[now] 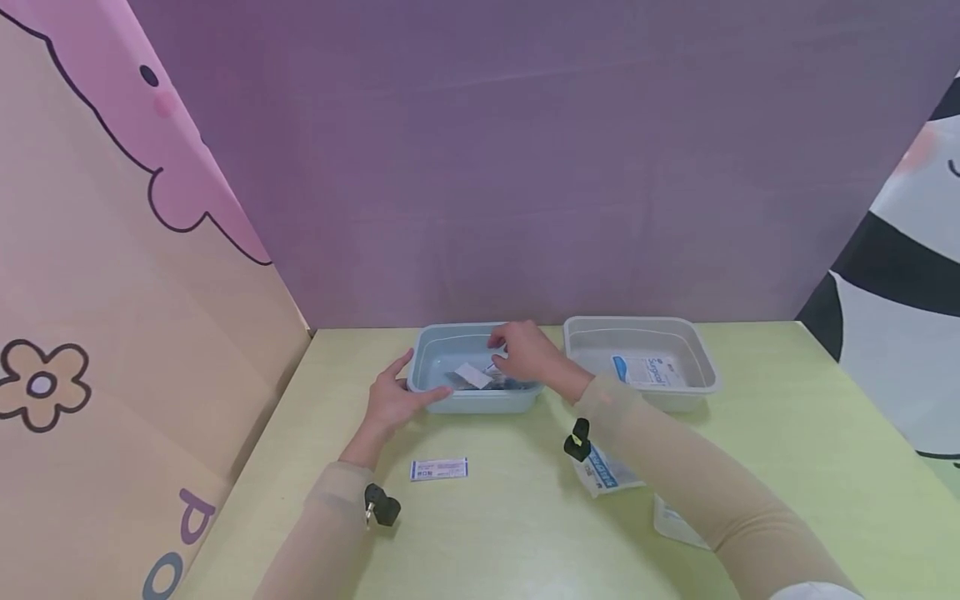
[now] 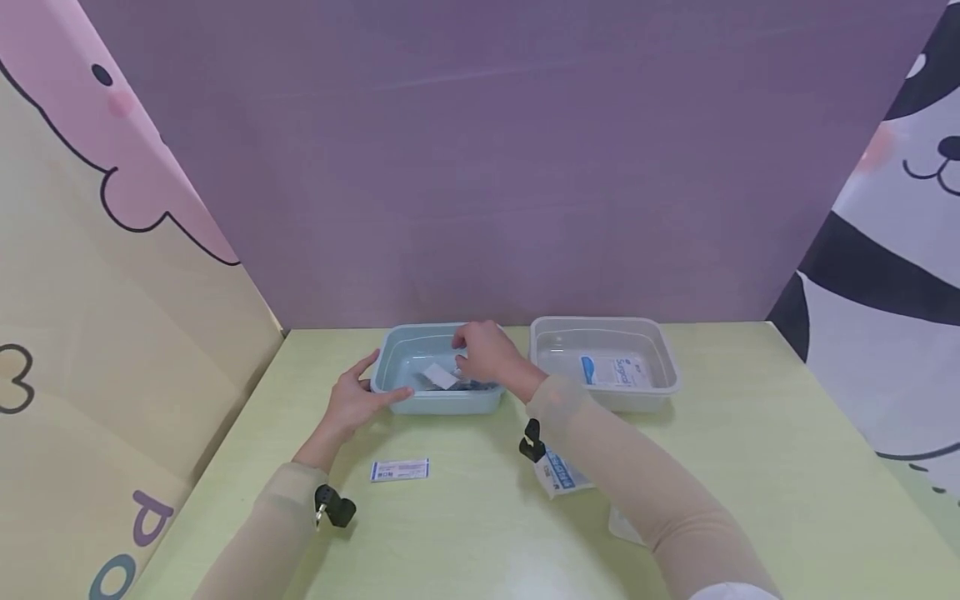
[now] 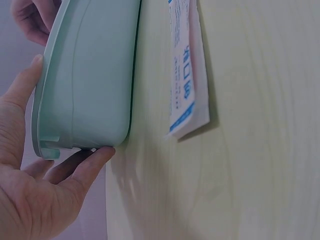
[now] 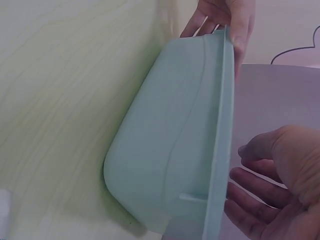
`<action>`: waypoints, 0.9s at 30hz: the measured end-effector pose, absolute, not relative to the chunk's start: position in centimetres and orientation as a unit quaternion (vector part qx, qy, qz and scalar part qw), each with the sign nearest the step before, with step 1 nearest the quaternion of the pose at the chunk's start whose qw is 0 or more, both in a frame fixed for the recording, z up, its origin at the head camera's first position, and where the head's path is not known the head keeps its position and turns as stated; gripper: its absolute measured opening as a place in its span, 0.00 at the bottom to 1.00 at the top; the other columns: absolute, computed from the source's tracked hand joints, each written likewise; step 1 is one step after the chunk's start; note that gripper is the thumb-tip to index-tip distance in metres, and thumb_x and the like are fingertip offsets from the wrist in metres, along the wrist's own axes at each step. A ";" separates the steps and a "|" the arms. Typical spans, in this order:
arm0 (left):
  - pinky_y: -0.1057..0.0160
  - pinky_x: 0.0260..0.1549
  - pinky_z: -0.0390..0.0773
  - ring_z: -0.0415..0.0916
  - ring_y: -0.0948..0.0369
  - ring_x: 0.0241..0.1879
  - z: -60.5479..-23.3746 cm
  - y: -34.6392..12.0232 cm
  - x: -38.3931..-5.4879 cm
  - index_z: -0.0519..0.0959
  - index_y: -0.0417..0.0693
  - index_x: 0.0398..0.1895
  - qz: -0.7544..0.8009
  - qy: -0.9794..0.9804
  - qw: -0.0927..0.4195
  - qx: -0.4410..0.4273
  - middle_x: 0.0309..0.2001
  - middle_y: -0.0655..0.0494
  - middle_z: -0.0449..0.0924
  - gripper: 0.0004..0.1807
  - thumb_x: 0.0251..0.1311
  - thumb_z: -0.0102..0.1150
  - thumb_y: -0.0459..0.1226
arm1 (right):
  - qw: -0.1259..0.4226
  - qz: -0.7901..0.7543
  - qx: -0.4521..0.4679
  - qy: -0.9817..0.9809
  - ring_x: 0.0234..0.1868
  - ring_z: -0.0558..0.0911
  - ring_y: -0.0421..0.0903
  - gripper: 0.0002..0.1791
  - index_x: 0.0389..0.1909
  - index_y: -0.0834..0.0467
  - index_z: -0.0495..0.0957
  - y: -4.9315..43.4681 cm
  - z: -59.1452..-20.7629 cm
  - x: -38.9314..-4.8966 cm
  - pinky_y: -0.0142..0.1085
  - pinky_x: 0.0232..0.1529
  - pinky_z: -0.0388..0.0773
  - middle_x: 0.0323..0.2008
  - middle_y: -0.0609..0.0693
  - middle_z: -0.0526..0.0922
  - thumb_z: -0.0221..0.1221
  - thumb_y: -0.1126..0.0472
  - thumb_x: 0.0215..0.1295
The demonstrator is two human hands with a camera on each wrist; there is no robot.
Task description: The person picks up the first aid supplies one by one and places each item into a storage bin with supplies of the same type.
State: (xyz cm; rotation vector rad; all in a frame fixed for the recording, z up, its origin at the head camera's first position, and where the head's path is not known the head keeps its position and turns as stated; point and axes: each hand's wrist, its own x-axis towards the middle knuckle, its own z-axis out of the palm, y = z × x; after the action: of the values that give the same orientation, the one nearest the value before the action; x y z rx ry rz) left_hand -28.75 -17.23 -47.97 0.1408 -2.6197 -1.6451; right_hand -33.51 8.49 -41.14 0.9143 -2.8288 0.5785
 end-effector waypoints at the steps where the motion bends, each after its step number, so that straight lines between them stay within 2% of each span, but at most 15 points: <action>1: 0.57 0.47 0.87 0.83 0.43 0.62 -47.9 -17.2 -28.8 0.61 0.53 0.84 -0.530 -0.847 0.022 0.044 0.67 0.33 0.80 0.59 0.50 0.85 0.49 | 0.057 0.190 0.302 -0.933 0.48 0.90 0.52 0.11 0.49 0.63 0.88 8.5 -41.1 -33.5 0.46 0.55 0.86 0.46 0.55 0.92 0.66 0.63 0.70; 15: 0.61 0.43 0.84 0.84 0.43 0.62 -48.0 -16.8 -29.4 0.61 0.52 0.84 -0.533 -0.845 0.014 0.029 0.66 0.32 0.80 0.60 0.50 0.85 0.50 | 0.053 0.216 0.300 -0.928 0.47 0.90 0.52 0.10 0.49 0.61 0.87 8.7 -39.9 -31.8 0.45 0.55 0.86 0.45 0.54 0.93 0.66 0.62 0.70; 23: 0.66 0.38 0.81 0.86 0.44 0.58 -48.0 -19.4 -29.0 0.59 0.53 0.85 -0.510 -0.859 0.013 0.042 0.64 0.31 0.82 0.61 0.50 0.84 0.54 | 0.078 0.211 0.374 -0.900 0.39 0.90 0.45 0.06 0.43 0.60 0.88 6.3 -39.7 -29.6 0.37 0.47 0.87 0.39 0.51 0.93 0.66 0.64 0.69; 27: 0.67 0.36 0.80 0.87 0.46 0.57 -48.0 -21.1 -28.4 0.58 0.53 0.85 -0.506 -0.861 0.010 0.055 0.63 0.31 0.83 0.62 0.50 0.84 0.53 | 0.072 0.217 0.412 -0.882 0.38 0.91 0.44 0.05 0.42 0.59 0.88 4.6 -40.0 -28.2 0.32 0.46 0.85 0.37 0.49 0.93 0.65 0.65 0.69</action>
State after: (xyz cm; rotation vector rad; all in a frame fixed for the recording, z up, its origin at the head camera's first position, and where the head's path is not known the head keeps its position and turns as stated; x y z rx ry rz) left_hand -28.41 -21.13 -47.97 0.1717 -2.6858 -1.5799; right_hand -28.20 4.61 -39.96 1.2383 -2.6498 0.6526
